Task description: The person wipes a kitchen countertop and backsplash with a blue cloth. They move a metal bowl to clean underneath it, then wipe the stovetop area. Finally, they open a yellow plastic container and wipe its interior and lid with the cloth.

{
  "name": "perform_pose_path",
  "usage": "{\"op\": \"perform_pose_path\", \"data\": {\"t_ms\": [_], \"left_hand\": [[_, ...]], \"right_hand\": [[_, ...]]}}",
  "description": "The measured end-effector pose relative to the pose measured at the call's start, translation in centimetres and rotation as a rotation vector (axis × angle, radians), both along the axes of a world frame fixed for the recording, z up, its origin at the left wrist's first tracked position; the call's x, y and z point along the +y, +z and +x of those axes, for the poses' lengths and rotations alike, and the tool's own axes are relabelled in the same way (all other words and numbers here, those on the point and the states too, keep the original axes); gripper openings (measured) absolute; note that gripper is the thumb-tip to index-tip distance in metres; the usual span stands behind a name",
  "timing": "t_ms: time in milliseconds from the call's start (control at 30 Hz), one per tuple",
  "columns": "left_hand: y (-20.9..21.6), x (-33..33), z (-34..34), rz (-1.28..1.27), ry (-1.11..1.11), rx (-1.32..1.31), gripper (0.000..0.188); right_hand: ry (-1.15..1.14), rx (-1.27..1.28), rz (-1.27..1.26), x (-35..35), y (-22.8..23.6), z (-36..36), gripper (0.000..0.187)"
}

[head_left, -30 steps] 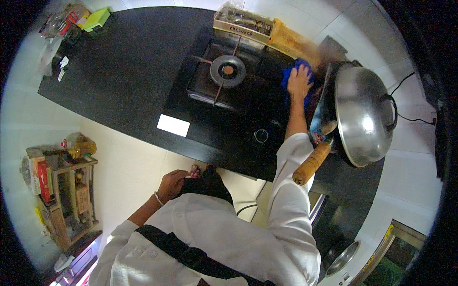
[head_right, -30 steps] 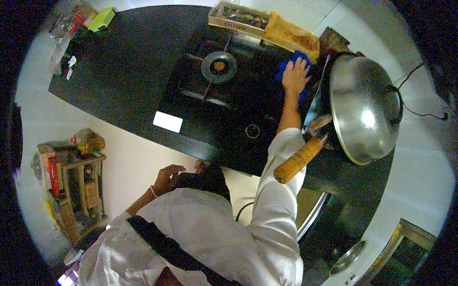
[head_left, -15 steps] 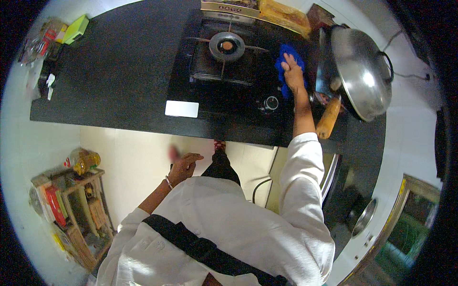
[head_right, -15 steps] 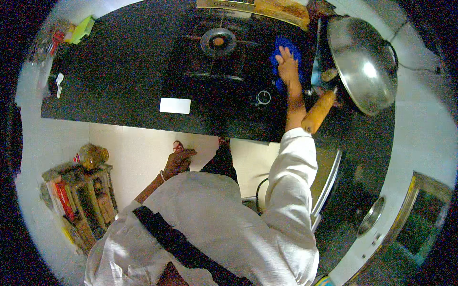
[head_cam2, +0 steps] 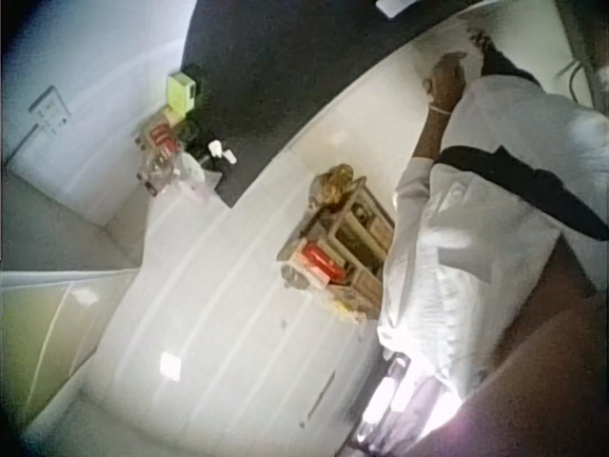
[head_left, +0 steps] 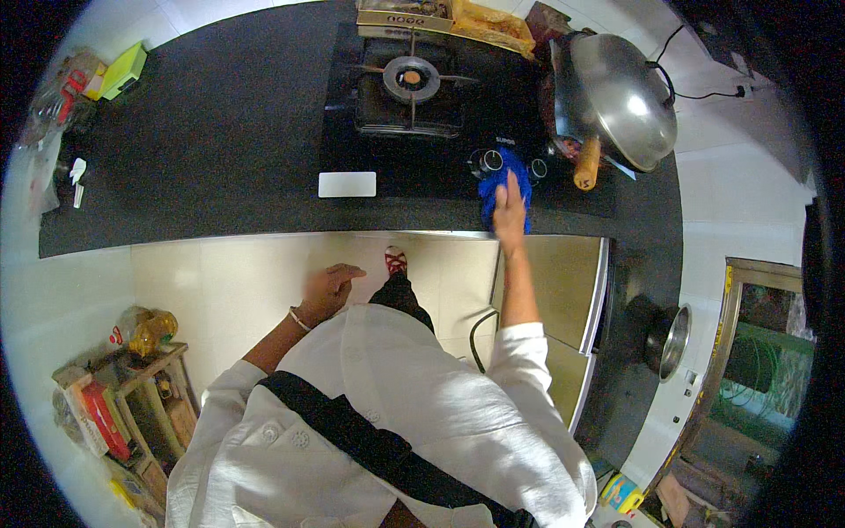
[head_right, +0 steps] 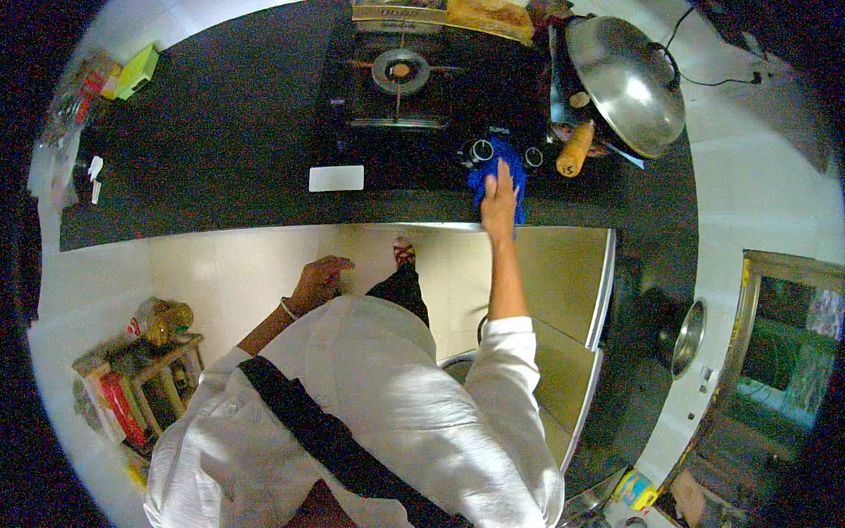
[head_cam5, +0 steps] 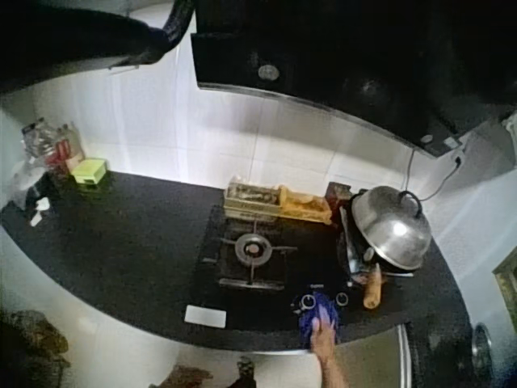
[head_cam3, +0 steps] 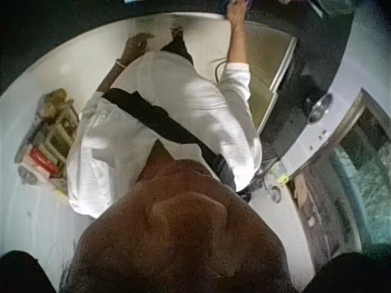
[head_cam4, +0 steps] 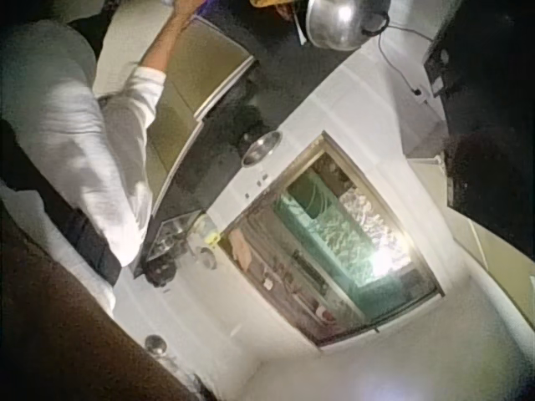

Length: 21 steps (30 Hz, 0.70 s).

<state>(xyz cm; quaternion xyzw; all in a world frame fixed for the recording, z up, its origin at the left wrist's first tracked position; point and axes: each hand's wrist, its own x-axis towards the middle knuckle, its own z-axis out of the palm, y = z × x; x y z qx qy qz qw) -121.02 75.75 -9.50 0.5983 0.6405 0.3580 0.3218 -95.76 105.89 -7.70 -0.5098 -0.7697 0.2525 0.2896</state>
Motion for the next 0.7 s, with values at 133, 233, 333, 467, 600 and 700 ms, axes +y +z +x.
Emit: {"op": "perform_pose_path", "data": {"t_ms": [133,233,333,467,600,700], "left_hand": [[1.8,0.7,-0.3,0.034,0.051,-0.017,0.028],[1.6,0.7,-0.8,0.055,0.089,-0.024,0.028],[1.5,0.2,-1.0,0.001,0.126,-0.076,0.028],[1.3,-0.6,-1.6,-0.028,0.142,-0.098,0.027],[-0.2,-0.7,-1.8,0.013,0.126,-0.109,0.036],[0.9,0.4,-1.6,0.004,0.095,-0.049,0.028]], "right_hand": [[-0.134,-0.233,0.16,-1.5,-1.0,3.1,0.044],[-0.473,-0.429,0.24,1.9,-1.9,7.0,0.049],[-0.625,-0.544,0.221,2.7,-2.3,5.9,0.055],[-0.529,-0.647,0.253,-2.0,-2.9,-0.8,0.06],[-0.123,-0.478,0.382,-8.5,-1.1,-9.6,0.062],[0.212,-0.398,0.351,-8.4,0.4,-11.7,0.063]]}}
